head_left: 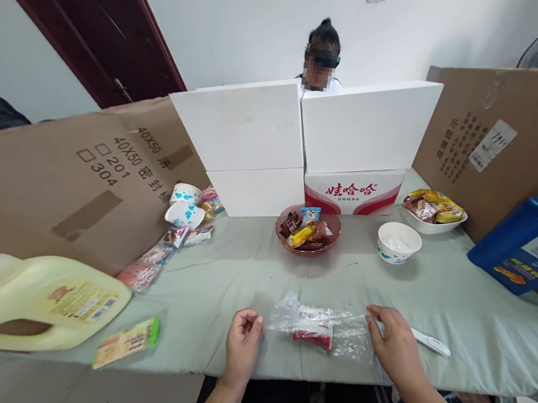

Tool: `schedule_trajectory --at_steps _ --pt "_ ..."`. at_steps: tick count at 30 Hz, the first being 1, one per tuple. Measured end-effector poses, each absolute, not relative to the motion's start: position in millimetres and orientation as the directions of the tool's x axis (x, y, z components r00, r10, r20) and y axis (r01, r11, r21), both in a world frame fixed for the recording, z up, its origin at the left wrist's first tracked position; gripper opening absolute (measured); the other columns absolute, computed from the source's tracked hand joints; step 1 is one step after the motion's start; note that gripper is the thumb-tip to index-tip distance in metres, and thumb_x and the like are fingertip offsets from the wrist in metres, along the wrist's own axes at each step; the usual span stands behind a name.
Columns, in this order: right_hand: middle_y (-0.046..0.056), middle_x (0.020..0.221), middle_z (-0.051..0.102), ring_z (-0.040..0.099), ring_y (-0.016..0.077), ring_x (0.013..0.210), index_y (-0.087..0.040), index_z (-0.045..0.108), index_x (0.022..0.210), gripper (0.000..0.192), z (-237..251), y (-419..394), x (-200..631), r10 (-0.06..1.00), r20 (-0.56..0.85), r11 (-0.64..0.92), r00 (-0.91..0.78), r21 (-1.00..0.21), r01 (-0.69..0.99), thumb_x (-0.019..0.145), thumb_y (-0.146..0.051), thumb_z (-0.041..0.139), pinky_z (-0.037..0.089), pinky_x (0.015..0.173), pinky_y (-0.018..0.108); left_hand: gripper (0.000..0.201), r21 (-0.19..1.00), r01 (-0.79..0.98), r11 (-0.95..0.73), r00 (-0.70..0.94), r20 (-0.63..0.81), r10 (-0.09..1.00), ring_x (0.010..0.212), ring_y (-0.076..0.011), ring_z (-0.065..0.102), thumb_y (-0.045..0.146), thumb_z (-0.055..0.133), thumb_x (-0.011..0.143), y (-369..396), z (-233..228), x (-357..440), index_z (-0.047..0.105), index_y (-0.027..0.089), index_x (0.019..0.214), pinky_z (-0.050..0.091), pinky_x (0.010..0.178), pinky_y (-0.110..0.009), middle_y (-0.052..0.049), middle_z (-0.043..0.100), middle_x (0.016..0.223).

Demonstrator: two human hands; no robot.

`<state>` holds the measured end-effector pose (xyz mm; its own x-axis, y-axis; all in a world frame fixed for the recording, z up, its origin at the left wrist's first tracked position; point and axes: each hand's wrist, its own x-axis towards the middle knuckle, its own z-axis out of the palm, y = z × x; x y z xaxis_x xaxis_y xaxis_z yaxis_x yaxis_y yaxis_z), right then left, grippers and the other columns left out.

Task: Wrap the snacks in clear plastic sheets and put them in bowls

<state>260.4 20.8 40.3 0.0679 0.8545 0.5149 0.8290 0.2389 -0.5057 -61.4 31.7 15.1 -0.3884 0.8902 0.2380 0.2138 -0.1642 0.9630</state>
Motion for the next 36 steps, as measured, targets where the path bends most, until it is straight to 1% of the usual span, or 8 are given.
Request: schedule_trajectory --at_steps 2,5,9,15,19,25,31,36 --pt "0.01 0.098 0.064 0.059 0.0251 0.094 -0.019 0.06 0.105 0.02 53 15 250 0.764 0.637 0.296 0.106 -0.491 0.819 0.091 -0.03 0.051 0.047 0.084 0.043 0.014 0.883 0.34 -0.325 -0.33 0.435 0.838 0.071 -0.0139 0.058 0.03 0.062 0.085 20 24 -60 0.057 0.019 0.091 0.05 0.065 -0.025 -0.001 0.058 0.078" --pt "0.008 0.089 0.064 0.059 0.0203 0.085 -0.02 0.059 0.102 0.014 74 3 228 0.716 0.696 0.516 -0.058 -0.471 0.716 0.09 -0.024 0.053 0.048 0.077 0.036 0.005 0.652 0.395 -0.647 0.116 0.663 0.739 0.073 -0.016 0.06 0.02 0.055 0.086 3 44 -46 0.057 0.019 0.091 0.05 0.068 -0.028 -0.003 0.06 0.077" --pt "0.002 0.073 0.063 0.058 0.0152 0.07 -0.021 0.059 0.084 0.017 84 -6 204 0.725 0.463 0.688 -0.509 -0.478 0.546 0.093 -0.027 0.047 0.047 0.065 0.029 0.012 0.51 0.376 -0.773 0.588 0.513 0.625 0.062 -0.0153 0.058 0.023 0.05 0.088 -1 66 -23 0.057 0.019 0.079 0.049 0.063 -0.029 -0.003 0.059 0.065" --pt "0.011 0.125 0.06 0.05 0.0245 0.122 -0.02 0.059 0.117 0.028 48 13 205 0.833 0.435 0.519 -0.342 -0.4 0.755 0.094 -0.023 0.044 0.044 0.098 0.042 0.026 0.312 0.69 -0.653 0.528 0.401 0.749 0.127 -0.0284 0.047 0.014 0.045 0.091 33 60 -23 0.059 0.019 0.113 0.039 0.105 -0.052 -0.012 0.06 0.124" --pt "0.015 0.122 0.061 0.052 0.0299 0.117 -0.016 0.052 0.129 0.041 36 19 209 0.87 0.383 0.452 -0.311 -0.367 0.813 0.09 -0.03 0.052 0.042 0.096 0.048 0.04 0.207 0.802 -0.561 0.485 0.323 0.813 0.14 -0.0352 0.029 0.02 0.057 0.087 41 53 -30 0.052 0.021 0.126 0.031 0.106 -0.064 -0.013 0.044 0.144" --pt "0.006 0.083 0.063 0.054 0.0201 0.087 -0.02 0.064 0.089 0.025 73 -3 203 0.849 0.276 0.527 -0.45 -0.493 0.692 0.094 -0.018 0.04 0.041 0.08 0.035 0.02 0.255 0.686 -0.682 0.577 0.381 0.722 0.14 -0.0289 0.03 0.006 0.046 0.085 24 74 -27 0.061 0.019 0.083 0.028 0.112 -0.057 -0.008 0.054 0.135" --pt "0.0 0.085 0.066 0.057 0.0194 0.091 -0.024 0.065 0.08 0.004 93 -18 202 0.684 0.047 0.614 -0.728 -0.575 0.541 0.081 -0.026 0.062 0.039 0.085 0.033 0.051 0.318 0.524 -0.79 0.776 0.205 0.597 0.132 -0.0239 0.041 0.004 0.049 0.08 4 96 -18 0.049 0.021 0.128 0.025 0.115 -0.053 -0.006 0.062 0.123" --pt "0.004 0.087 0.068 0.061 0.0185 0.081 -0.021 0.065 0.09 0.024 96 -4 200 0.816 -0.023 0.477 -0.578 -0.538 0.695 0.094 -0.026 0.042 0.043 0.072 0.03 0.008 0.246 0.61 -0.753 0.711 0.251 0.657 0.092 -0.0215 0.058 0.016 0.06 0.082 -2 80 -14 0.062 0.02 0.089 0.034 0.105 -0.052 -0.002 0.064 0.081"
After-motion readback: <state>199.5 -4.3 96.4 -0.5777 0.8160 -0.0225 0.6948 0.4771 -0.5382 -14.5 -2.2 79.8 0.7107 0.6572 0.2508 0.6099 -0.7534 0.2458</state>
